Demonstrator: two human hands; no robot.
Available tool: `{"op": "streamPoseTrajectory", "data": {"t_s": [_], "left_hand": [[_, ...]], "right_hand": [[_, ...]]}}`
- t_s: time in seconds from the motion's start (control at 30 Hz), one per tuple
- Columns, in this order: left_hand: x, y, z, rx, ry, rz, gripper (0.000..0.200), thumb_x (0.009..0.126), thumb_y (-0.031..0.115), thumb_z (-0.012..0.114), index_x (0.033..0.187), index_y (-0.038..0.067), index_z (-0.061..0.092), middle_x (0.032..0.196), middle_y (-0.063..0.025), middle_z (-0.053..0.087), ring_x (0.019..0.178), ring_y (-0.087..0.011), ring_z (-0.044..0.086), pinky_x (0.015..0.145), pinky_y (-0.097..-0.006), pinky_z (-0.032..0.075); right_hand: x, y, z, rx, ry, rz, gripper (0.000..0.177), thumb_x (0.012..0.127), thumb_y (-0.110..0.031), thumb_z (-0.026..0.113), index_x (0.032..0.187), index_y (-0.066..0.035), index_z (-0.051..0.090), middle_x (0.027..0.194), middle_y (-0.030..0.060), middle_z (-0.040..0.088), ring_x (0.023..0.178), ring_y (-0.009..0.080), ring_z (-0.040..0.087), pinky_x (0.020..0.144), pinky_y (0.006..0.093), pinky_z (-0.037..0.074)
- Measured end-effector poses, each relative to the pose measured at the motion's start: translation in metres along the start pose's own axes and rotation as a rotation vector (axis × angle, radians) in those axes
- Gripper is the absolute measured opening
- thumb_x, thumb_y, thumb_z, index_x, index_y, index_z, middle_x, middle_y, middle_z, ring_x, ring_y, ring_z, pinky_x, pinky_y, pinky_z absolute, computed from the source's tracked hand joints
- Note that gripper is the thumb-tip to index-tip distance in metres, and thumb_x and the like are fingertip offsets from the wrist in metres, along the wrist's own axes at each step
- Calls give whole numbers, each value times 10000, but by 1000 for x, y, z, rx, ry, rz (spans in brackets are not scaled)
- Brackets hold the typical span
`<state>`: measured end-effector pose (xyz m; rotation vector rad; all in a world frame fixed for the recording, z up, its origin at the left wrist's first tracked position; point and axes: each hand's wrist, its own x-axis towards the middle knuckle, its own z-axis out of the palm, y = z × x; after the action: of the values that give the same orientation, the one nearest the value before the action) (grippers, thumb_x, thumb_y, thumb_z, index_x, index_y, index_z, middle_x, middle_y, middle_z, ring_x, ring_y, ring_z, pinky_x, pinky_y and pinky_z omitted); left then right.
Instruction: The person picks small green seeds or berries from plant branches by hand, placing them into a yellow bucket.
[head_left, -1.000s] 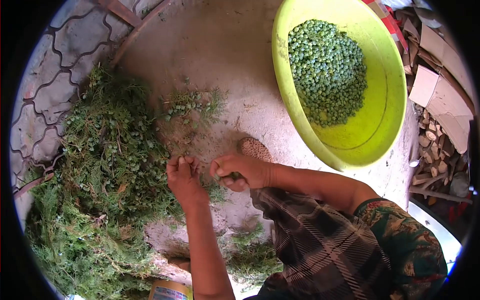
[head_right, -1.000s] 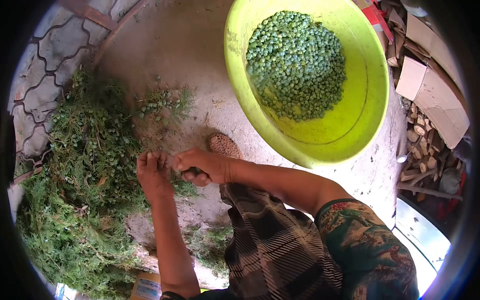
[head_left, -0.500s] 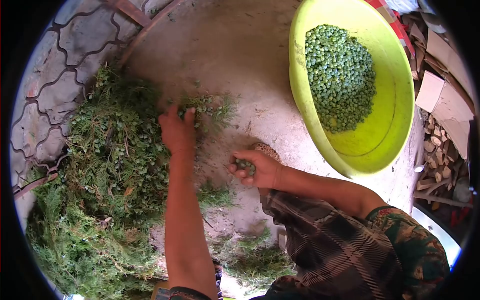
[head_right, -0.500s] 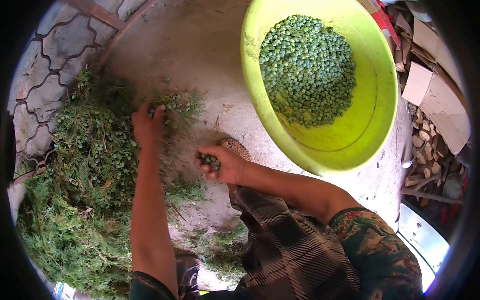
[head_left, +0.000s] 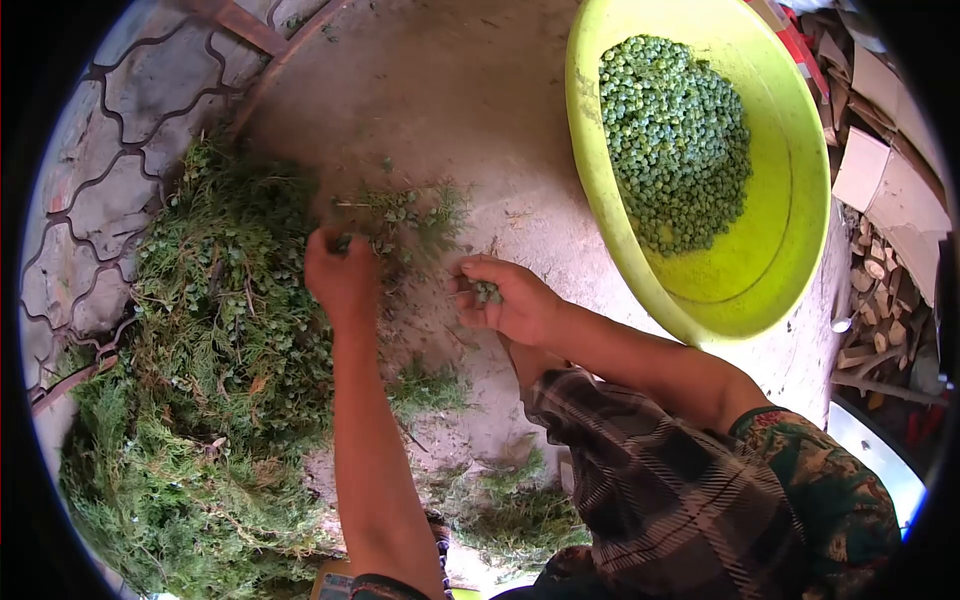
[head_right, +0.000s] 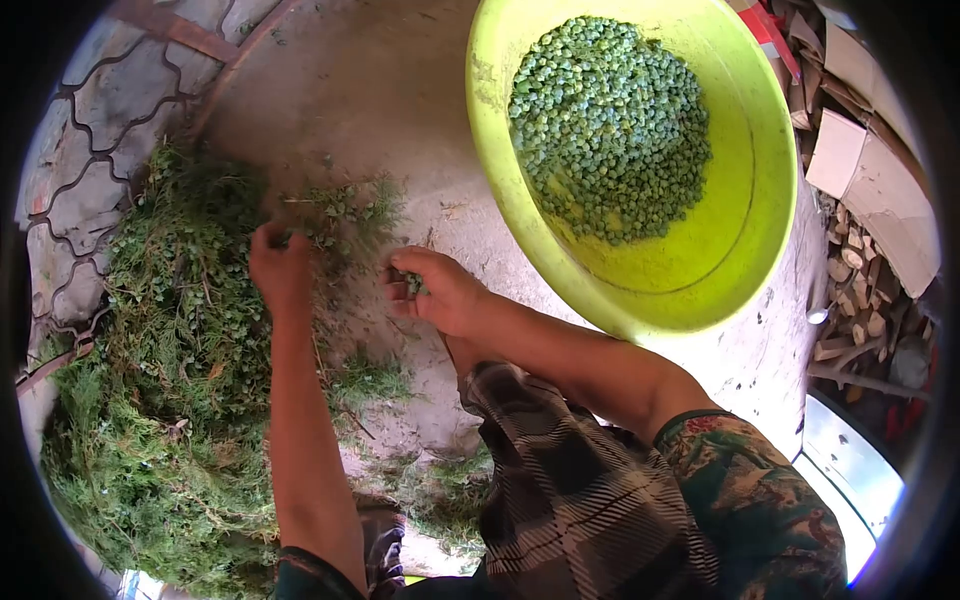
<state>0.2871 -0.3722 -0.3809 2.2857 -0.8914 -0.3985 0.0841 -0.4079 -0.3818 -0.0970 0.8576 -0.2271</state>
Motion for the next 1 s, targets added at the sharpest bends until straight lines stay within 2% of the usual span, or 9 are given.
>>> {"op": "streamPoseTrajectory", "data": {"t_s": [0.13,0.33,0.43,0.67,0.77,0.83,0.87,0.93,1.0], "left_hand": [[-46,26,-24,-365,10,-229,193,753,54,642,894,-16,530,801,-33,556,706,-107,510,640,-224,422],[-79,48,-31,-733,-160,-274,147,779,-42,605,917,-23,559,860,-36,598,728,-99,544,647,-242,456],[-92,41,-29,-423,-377,-4,185,807,33,627,986,-2,603,890,-23,593,761,-66,534,647,-227,448],[-46,18,-26,-255,-210,-280,213,797,40,601,1007,42,639,893,-95,626,760,-166,586,682,-264,461],[-27,-8,8,-166,-87,40,227,787,63,617,1009,18,630,847,-132,626,736,-223,596,659,-301,460],[-21,-14,21,351,62,363,331,793,133,636,1078,-29,588,820,-124,639,653,-150,581,609,-293,458],[-17,-17,22,351,60,363,331,793,133,636,1078,-29,588,820,-124,639,653,-150,581,609,-293,458],[-12,-19,22,-21,-150,-51,294,730,115,675,993,-4,620,804,-157,639,715,-275,619,664,-361,477],[-11,-17,17,0,-198,-96,285,728,105,664,986,-5,619,810,-160,640,714,-272,620,666,-359,479]], "right_hand": [[3,-1,15,65,-47,27,213,862,-225,544,1023,-85,562,942,64,565,836,187,567,777,380,500],[10,6,24,119,-180,79,208,868,-270,524,954,-87,576,892,50,559,803,193,569,755,433,513],[4,4,32,86,-164,46,209,870,-277,524,937,-89,586,862,44,562,788,183,572,711,417,529],[9,8,8,-19,-29,173,209,849,-316,575,819,-111,551,705,17,542,591,132,540,480,294,464],[7,6,7,-45,8,182,239,844,-333,583,783,-108,529,684,15,532,559,122,520,453,274,438],[4,8,7,-65,20,172,252,844,-340,583,776,-105,522,679,16,529,558,120,516,454,271,436],[3,8,7,-93,16,162,251,845,-338,582,778,-104,521,677,18,529,559,124,518,456,273,439],[2,7,4,-119,15,150,249,845,-335,582,780,-102,521,676,19,529,559,128,520,458,275,441],[1,10,1,-96,-15,158,224,872,-292,556,804,-81,528,738,33,528,590,136,504,494,285,436]]}}
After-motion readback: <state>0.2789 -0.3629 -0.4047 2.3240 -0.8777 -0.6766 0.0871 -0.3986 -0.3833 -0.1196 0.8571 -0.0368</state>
